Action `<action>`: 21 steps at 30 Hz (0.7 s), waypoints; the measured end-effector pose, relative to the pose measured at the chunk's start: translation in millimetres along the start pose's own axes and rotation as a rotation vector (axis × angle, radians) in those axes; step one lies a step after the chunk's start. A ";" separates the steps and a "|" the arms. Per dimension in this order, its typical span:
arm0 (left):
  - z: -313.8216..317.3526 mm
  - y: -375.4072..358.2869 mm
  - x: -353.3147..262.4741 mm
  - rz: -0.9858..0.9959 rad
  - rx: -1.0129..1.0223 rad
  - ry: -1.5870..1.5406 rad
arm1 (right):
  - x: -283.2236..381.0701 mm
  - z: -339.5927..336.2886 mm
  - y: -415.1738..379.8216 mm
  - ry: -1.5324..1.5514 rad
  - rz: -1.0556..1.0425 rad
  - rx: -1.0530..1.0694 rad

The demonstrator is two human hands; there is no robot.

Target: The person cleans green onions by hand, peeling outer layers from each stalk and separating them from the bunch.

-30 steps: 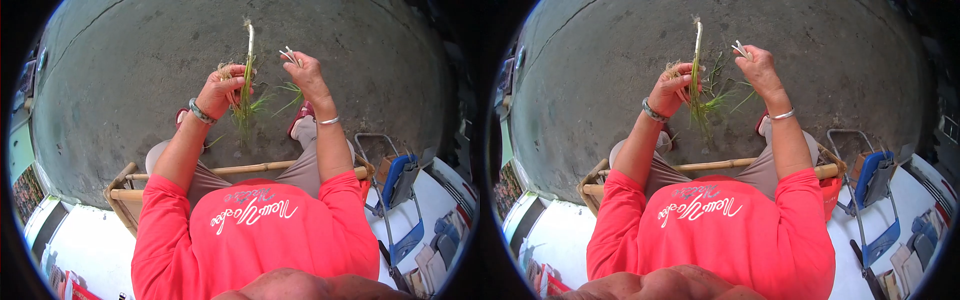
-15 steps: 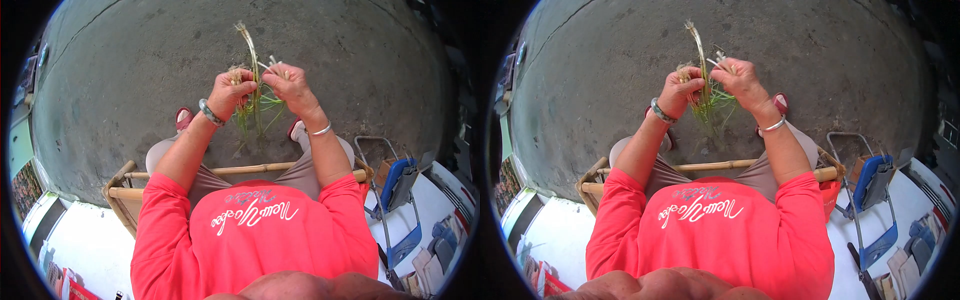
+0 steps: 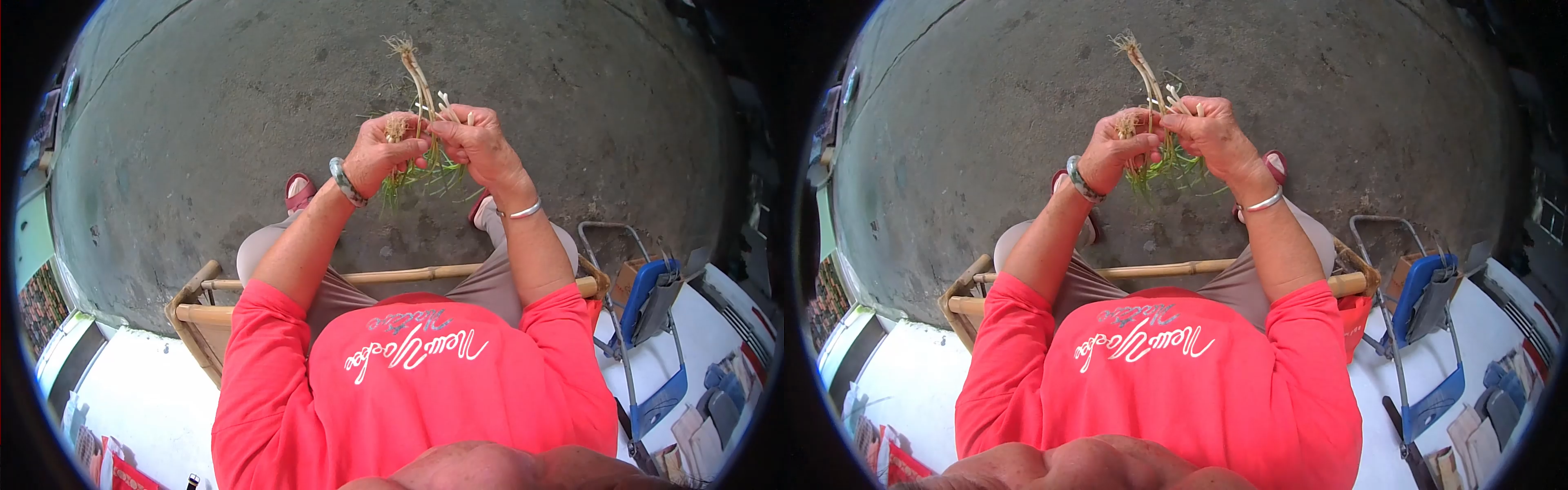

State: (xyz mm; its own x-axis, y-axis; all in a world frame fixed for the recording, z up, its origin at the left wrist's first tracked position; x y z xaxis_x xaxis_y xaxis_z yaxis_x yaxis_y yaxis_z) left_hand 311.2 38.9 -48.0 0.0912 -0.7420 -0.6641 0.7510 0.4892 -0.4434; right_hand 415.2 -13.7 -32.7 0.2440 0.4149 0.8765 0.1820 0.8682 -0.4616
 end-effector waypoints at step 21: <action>-13.8 7.3 10.0 -0.062 0.040 -0.137 | -5.6 11.0 -1.8 -0.092 0.029 0.136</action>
State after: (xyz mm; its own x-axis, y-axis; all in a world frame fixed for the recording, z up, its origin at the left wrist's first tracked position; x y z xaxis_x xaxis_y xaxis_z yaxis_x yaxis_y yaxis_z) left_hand 308.5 41.5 -66.2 0.1303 -0.8269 -0.5470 0.7831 0.4242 -0.4547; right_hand 403.1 -14.6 -35.3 0.1576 0.4584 0.8746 0.0438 0.8816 -0.4700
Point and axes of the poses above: each hand's wrist, its own y-axis towards the middle knuckle, its own z-axis out of the palm, x = y × z, the point moved 9 cm from there along y, towards the middle knuckle, and after that the axes turned 12 degrees about -y, right-handed, at the moved point
